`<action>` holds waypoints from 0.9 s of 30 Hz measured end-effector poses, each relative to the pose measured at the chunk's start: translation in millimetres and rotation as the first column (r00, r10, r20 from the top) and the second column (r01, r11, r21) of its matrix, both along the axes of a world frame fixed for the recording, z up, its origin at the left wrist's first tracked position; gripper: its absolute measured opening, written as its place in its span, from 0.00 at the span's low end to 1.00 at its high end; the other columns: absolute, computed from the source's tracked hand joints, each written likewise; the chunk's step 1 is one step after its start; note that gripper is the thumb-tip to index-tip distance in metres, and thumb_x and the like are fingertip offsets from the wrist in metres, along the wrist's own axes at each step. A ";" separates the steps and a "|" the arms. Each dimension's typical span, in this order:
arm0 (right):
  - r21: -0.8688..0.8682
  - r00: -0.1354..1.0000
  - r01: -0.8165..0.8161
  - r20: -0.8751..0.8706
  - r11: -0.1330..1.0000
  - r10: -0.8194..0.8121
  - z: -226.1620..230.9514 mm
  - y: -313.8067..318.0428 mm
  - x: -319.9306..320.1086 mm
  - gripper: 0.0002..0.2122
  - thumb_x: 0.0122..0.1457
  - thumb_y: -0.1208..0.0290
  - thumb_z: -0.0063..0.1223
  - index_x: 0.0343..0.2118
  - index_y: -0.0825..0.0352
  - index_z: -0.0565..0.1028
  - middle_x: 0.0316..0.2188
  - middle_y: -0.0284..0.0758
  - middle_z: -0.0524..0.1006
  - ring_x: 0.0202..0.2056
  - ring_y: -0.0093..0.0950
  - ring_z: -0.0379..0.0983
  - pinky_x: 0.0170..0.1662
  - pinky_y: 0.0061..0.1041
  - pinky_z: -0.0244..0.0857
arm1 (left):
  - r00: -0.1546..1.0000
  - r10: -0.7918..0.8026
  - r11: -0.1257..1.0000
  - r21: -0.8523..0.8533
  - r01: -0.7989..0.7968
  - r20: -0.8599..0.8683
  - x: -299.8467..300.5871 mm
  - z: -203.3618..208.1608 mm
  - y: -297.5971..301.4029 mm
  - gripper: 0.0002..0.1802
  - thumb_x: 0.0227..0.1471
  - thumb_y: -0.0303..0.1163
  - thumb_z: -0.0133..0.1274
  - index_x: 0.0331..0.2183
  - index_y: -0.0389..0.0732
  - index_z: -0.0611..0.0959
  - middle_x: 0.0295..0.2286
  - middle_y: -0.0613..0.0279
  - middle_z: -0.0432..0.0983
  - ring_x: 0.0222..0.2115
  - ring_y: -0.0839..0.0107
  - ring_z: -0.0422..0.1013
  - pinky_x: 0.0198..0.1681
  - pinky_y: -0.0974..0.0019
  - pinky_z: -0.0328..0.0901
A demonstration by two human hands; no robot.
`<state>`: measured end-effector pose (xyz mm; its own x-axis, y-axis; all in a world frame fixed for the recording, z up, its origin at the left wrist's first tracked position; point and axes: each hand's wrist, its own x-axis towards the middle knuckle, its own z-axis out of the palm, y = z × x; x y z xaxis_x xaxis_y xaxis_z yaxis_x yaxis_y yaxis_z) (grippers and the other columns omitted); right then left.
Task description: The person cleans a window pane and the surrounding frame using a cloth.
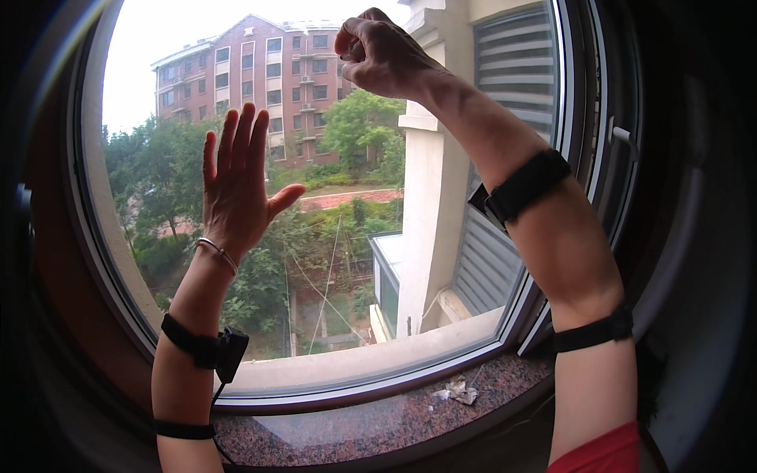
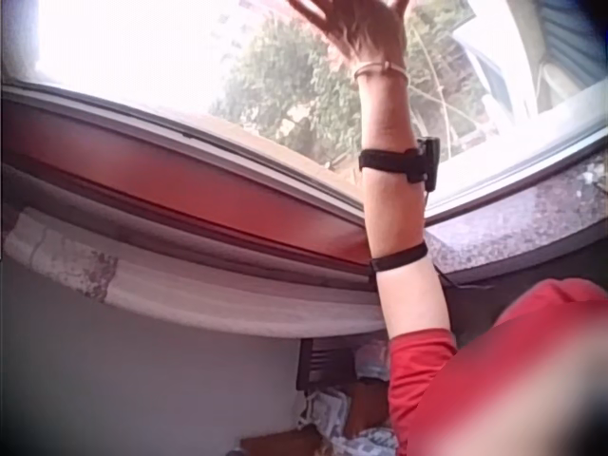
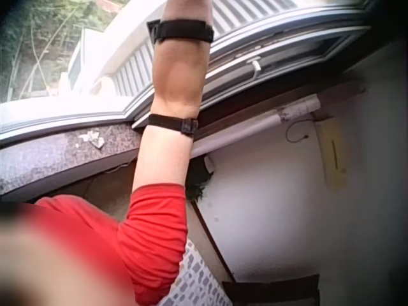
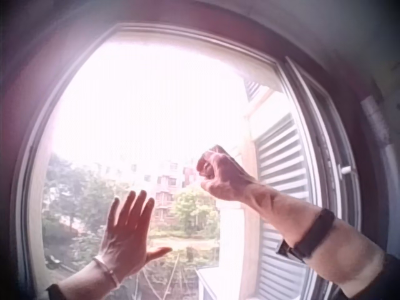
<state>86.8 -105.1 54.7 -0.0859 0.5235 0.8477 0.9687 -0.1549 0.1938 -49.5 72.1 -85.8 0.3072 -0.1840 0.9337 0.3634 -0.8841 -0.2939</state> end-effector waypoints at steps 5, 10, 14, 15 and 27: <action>0.060 0.998 0.047 0.048 0.997 -0.050 -8.2 4.0 -7.1 0.12 0.47 0.72 0.54 0.35 0.68 0.72 0.35 0.39 0.67 0.39 0.31 0.68 0.45 0.28 0.63 | 1.000 0.000 1.000 -0.003 0.000 -0.001 0.2 -1.6 0.9 0.56 0.42 0.65 0.49 0.61 0.45 0.45 0.62 0.61 0.37 0.63 0.66 0.34 0.64 0.55 0.28; 0.048 0.999 -0.031 0.016 0.998 0.030 -7.0 0.5 2.5 0.09 0.46 0.75 0.50 0.33 0.69 0.72 0.33 0.39 0.67 0.39 0.31 0.67 0.45 0.28 0.62 | 1.000 0.005 1.000 -0.006 -0.005 -0.003 0.1 0.5 0.9 0.56 0.41 0.65 0.50 0.61 0.45 0.45 0.62 0.61 0.38 0.63 0.66 0.34 0.64 0.55 0.28; 0.151 0.987 -0.100 -0.109 0.983 0.117 -14.5 5.8 3.2 0.08 0.46 0.76 0.50 0.31 0.69 0.72 0.32 0.38 0.67 0.37 0.31 0.67 0.45 0.28 0.62 | 1.000 -0.008 1.000 -0.004 0.008 -0.003 0.1 1.9 0.4 0.57 0.41 0.64 0.51 0.61 0.45 0.45 0.62 0.61 0.38 0.63 0.66 0.34 0.64 0.55 0.28; 0.178 0.992 -0.070 -0.091 0.982 0.088 -18.9 8.5 1.3 0.07 0.46 0.77 0.49 0.31 0.69 0.72 0.32 0.38 0.67 0.37 0.31 0.66 0.45 0.27 0.62 | 1.000 -0.001 1.000 -0.005 0.001 -0.002 0.4 0.6 0.5 0.56 0.41 0.65 0.50 0.61 0.45 0.47 0.62 0.61 0.38 0.63 0.66 0.34 0.64 0.54 0.28; 0.208 0.950 -0.279 -0.084 0.937 0.301 -30.5 8.3 14.3 0.05 0.52 0.77 0.55 0.33 0.68 0.75 0.37 0.36 0.69 0.36 0.27 0.72 0.44 0.21 0.68 | 1.000 -0.008 1.000 -0.015 0.007 -0.008 -3.0 1.1 -1.1 0.56 0.41 0.64 0.51 0.61 0.44 0.47 0.62 0.60 0.39 0.63 0.64 0.35 0.64 0.54 0.29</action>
<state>101.1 -96.8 24.2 -0.1080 0.3168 0.9423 0.9907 0.1128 0.0756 -52.5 71.1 -84.7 0.3138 -0.1720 0.9338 0.3544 -0.8912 -0.2833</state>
